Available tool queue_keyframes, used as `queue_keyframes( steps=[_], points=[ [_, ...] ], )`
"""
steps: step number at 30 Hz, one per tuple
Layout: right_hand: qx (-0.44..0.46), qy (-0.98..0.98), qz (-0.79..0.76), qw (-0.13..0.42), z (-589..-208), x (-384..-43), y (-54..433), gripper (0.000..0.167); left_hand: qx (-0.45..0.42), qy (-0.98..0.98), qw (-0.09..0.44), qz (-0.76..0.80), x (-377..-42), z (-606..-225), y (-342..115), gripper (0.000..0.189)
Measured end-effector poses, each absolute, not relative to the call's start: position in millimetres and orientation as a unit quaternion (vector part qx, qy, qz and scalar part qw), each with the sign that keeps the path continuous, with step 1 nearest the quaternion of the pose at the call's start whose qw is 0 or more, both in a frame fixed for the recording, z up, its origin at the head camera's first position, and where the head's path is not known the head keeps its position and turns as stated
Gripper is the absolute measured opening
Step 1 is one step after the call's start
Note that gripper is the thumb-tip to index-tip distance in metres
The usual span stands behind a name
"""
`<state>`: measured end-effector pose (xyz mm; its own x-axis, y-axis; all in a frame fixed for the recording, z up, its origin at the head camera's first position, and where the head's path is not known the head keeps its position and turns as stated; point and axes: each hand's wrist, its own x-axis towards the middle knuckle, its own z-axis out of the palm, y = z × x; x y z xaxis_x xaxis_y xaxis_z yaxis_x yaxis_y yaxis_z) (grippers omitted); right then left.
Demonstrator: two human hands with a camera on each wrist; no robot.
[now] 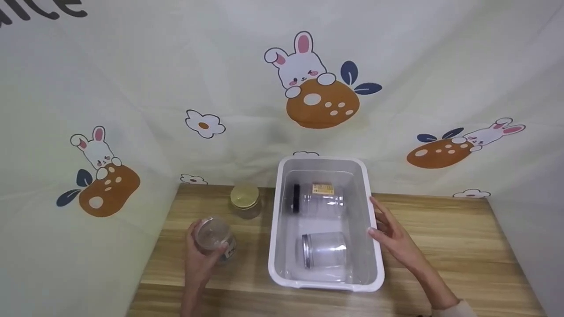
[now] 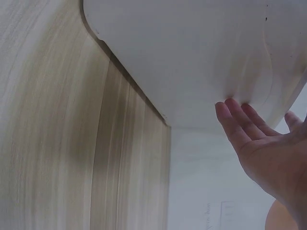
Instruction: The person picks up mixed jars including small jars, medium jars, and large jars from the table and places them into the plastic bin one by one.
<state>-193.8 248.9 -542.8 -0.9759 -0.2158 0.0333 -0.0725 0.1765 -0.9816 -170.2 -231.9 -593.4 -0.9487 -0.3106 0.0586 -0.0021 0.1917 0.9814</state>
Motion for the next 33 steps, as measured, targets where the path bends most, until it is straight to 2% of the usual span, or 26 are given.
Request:
queue_keyframes(
  steps=[5,21,33],
  points=[
    [-0.095,0.766,-0.633,0.057,-544.0,-195.0,247.8,0.074,0.093,-0.763,0.111,-0.63,-173.8,-587.5,-227.8,0.099],
    [-0.097,0.762,-0.638,0.059,-545.7,-195.4,246.4,0.072,0.03,-0.762,0.154,-0.629,-186.2,-570.1,-219.3,0.092],
    [-0.082,0.769,-0.631,0.057,-550.5,-191.7,248.5,0.071,0.033,-0.798,0.127,-0.588,-191.3,-556.4,-211.3,0.087]
  ],
)
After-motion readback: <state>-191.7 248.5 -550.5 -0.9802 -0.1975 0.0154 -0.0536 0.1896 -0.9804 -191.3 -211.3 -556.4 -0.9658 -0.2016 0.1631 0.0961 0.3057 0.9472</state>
